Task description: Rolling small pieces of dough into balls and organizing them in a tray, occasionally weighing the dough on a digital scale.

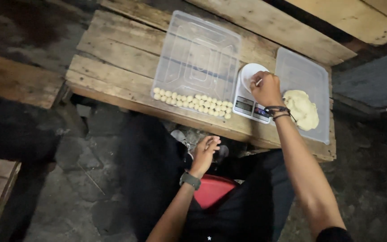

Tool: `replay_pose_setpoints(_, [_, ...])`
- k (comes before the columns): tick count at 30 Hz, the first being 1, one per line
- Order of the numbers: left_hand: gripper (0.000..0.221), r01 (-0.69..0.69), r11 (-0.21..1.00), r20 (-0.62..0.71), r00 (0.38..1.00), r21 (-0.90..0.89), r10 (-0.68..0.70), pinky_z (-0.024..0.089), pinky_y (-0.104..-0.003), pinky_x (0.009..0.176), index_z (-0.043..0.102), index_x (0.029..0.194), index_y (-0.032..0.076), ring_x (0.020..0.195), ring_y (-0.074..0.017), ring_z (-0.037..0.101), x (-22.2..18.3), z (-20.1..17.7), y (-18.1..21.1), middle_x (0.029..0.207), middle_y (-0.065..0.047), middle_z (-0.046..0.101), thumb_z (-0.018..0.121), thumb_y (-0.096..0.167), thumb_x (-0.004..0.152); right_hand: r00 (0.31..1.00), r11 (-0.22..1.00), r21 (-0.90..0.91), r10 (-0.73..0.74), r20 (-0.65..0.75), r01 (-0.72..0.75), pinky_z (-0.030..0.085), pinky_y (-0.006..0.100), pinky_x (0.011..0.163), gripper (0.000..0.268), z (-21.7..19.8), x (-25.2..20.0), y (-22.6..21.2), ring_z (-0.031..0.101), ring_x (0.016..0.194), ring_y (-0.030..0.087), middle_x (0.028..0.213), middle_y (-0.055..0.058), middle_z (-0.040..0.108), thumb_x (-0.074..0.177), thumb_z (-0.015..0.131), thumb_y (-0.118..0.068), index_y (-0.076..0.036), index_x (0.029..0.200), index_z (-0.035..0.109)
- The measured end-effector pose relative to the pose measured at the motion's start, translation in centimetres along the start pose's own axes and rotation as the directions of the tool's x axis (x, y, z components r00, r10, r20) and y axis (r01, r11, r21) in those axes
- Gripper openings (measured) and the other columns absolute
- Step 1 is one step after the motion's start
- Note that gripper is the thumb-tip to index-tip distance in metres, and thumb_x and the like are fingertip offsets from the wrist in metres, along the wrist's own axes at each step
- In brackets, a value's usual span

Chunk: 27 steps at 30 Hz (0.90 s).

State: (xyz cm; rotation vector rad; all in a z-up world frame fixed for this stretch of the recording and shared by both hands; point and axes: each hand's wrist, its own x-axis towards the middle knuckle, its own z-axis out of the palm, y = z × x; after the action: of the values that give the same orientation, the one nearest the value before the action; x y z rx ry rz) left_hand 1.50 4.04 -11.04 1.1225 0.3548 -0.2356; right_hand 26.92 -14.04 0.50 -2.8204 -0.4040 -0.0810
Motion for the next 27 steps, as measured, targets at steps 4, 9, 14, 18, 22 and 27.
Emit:
replay_pose_setpoints(4, [0.031, -0.013, 0.998, 0.021, 1.0, -0.06, 0.015, 0.055, -0.039, 0.091, 0.067, 0.125, 0.008, 0.104, -0.0307, 0.072, 0.5, 0.3, -1.2, 0.118, -0.019, 0.073, 0.059, 0.032, 0.106, 0.979, 0.929, 0.324, -0.199, 0.031, 0.179, 0.056, 0.042, 0.072, 0.034, -0.5, -2.1, -10.6, 0.071, 0.081, 0.036, 0.091, 0.026, 0.071, 0.084, 0.065, 0.004, 0.002, 0.119, 0.07])
replay_pose_setpoints(9, [0.033, -0.12, 0.976, 0.045, 0.99, -0.182, 0.13, 0.057, -0.047, 0.097, 0.06, 0.125, -0.002, 0.11, -0.0391, 0.07, -0.5, -0.1, 0.2, 0.116, -0.03, 0.071, 0.032, -0.001, 0.108, 0.922, 0.907, 0.303, -0.352, 0.159, 0.294, 0.056, 0.047, 0.076, 0.016, 2.2, -2.3, -18.1, 0.074, 0.084, 0.039, 0.085, 0.017, 0.076, 0.085, 0.072, -0.002, -0.003, 0.1, 0.07])
replay_pose_setpoints(14, [0.027, -0.157, 0.974, -0.033, 0.988, -0.163, 0.154, 0.058, -0.049, 0.092, 0.059, 0.124, -0.002, 0.108, -0.0419, 0.069, -0.7, -0.7, 1.1, 0.116, -0.031, 0.07, 0.038, 0.006, 0.108, 0.895, 0.918, 0.152, -0.393, 0.21, 0.367, 0.057, 0.046, 0.079, 0.008, 5.7, -1.4, -18.1, 0.073, 0.088, 0.039, 0.087, 0.014, 0.075, 0.083, 0.069, -0.005, -0.008, 0.088, 0.073])
replay_pose_setpoints(18, [0.022, -0.084, 0.99, -0.048, 0.996, -0.115, 0.079, 0.058, -0.045, 0.091, 0.063, 0.123, 0.007, 0.105, -0.0349, 0.073, 0.5, -0.6, -0.9, 0.115, -0.023, 0.074, 0.052, 0.02, 0.108, 0.853, 0.868, -0.031, -0.481, 0.201, 0.496, 0.056, 0.05, 0.085, 0.017, 6.8, -1.1, -16.1, 0.068, 0.097, 0.04, 0.101, 0.017, 0.069, 0.083, 0.066, -0.012, -0.006, 0.092, 0.078])
replay_pose_setpoints(22, [0.026, -0.044, 0.996, -0.001, 0.999, -0.079, 0.044, 0.058, -0.041, 0.09, 0.062, 0.126, 0.008, 0.103, -0.0323, 0.074, 0.7, -0.7, -1.8, 0.115, -0.022, 0.074, 0.055, 0.025, 0.107, 0.853, 0.858, 0.009, -0.511, 0.108, 0.513, 0.055, 0.053, 0.084, 0.033, 5.4, -2.5, -16.6, 0.065, 0.097, 0.046, 0.106, 0.023, 0.064, 0.082, 0.064, -0.007, -0.001, 0.113, 0.075])
replay_pose_setpoints(27, [0.029, -0.029, 0.998, -0.029, 0.999, 0.064, 0.031, 0.059, -0.039, 0.09, 0.066, 0.126, 0.007, 0.104, -0.0329, 0.074, -0.2, -1.3, -0.8, 0.115, -0.022, 0.075, 0.058, 0.026, 0.105, 0.902, 0.911, 0.225, -0.388, 0.191, 0.345, 0.051, 0.053, 0.095, 0.041, 1.8, -4.7, -15.4, 0.062, 0.111, 0.048, 0.115, 0.026, 0.062, 0.091, 0.058, -0.008, -0.001, 0.13, 0.068])
